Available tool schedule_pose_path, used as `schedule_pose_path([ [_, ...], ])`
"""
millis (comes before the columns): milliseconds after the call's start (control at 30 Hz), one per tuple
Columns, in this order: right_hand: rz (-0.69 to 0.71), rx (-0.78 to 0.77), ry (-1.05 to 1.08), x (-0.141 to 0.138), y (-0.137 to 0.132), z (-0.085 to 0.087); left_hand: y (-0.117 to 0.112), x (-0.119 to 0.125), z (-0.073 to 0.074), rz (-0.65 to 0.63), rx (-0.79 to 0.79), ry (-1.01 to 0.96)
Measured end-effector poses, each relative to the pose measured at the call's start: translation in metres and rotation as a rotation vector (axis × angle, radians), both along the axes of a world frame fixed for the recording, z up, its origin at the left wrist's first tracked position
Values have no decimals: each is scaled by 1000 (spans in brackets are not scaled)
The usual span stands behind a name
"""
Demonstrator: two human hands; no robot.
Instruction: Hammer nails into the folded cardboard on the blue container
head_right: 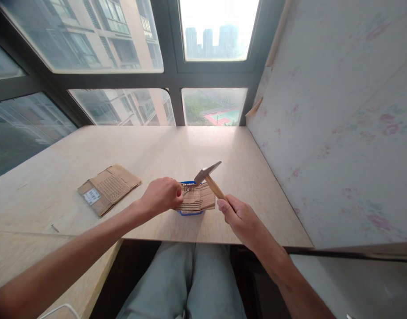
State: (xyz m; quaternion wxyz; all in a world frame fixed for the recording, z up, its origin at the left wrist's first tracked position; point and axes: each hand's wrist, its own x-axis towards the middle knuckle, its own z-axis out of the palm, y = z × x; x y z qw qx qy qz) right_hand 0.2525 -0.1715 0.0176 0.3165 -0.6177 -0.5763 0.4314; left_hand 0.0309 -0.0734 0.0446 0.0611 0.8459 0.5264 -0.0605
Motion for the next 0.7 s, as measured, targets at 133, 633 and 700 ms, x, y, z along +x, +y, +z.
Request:
schedule_pose_path([
  [133, 7, 1, 0, -1, 0, -1, -2, -1, 5, 12, 20, 38],
  [633, 13, -12, 13, -2, 0, -1, -14, -26, 46, -44, 25, 128],
  [700, 11, -22, 20, -3, -1, 0, -11, -34, 48, -32, 41, 93],
])
